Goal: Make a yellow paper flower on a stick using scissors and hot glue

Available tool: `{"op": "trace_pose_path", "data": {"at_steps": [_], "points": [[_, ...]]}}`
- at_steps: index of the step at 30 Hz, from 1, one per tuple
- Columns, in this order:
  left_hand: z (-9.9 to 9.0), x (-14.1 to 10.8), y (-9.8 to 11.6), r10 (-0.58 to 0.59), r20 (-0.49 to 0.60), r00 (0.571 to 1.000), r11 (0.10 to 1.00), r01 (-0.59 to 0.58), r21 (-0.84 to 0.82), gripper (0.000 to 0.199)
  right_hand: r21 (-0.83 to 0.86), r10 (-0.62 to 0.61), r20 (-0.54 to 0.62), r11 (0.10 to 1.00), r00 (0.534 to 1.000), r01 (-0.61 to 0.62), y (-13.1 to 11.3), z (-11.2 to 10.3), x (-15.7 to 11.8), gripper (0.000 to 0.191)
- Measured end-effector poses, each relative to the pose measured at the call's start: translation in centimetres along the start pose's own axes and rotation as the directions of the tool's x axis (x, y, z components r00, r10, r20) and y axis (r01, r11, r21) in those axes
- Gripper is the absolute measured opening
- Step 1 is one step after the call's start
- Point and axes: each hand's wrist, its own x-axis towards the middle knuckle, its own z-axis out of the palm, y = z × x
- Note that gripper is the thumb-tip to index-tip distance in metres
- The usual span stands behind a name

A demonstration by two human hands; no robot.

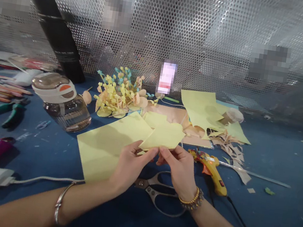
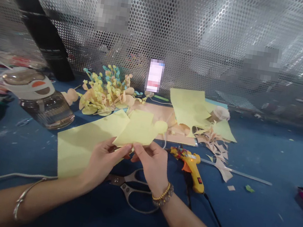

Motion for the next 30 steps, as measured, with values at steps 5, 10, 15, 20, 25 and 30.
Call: {"op": "trace_pose_path", "data": {"at_steps": [5, 10, 15, 20, 25, 30], "points": [[0.05, -0.06, 0.17, 0.003, 0.002, 1.000, 1.000, -0.003, -0.010, 0.017, 0.013, -0.011, -0.021, 1.000, 1.000, 0.011, 0.09, 0.18, -0.12, 0.015], [0.15, -0.19, 0.33, 0.004, -0.004, 1.000, 1.000, -0.004, -0.024, 0.015, 0.022, -0.027, -0.028, 0.999, 0.999, 0.028, 0.22, 0.16, -0.24, 0.015], [0.11, -0.16, 0.22, -0.007, -0.009, 1.000, 0.999, 0.006, -0.035, 0.016, 0.038, -0.023, 0.005, 0.999, 1.000, 0.022, 0.41, -0.09, -0.06, 0.015], [0.12, 0.01, 0.02, -0.011, -0.019, 1.000, 0.999, 0.010, -0.044, 0.017, 0.047, -0.014, 0.033, 0.999, 0.999, 0.013, 0.37, -0.31, 0.20, 0.014], [0.05, 0.10, -0.15, -0.010, -0.001, 1.000, 0.999, 0.009, -0.046, 0.017, 0.030, -0.015, 0.021, 0.999, 1.000, 0.015, 0.39, -0.38, 0.21, 0.015], [-0.14, 0.09, -0.36, 0.004, 0.013, 1.000, 1.000, -0.004, -0.029, 0.018, 0.017, -0.009, 0.010, 1.000, 1.000, 0.009, 0.37, -0.33, 0.22, 0.016]]}}
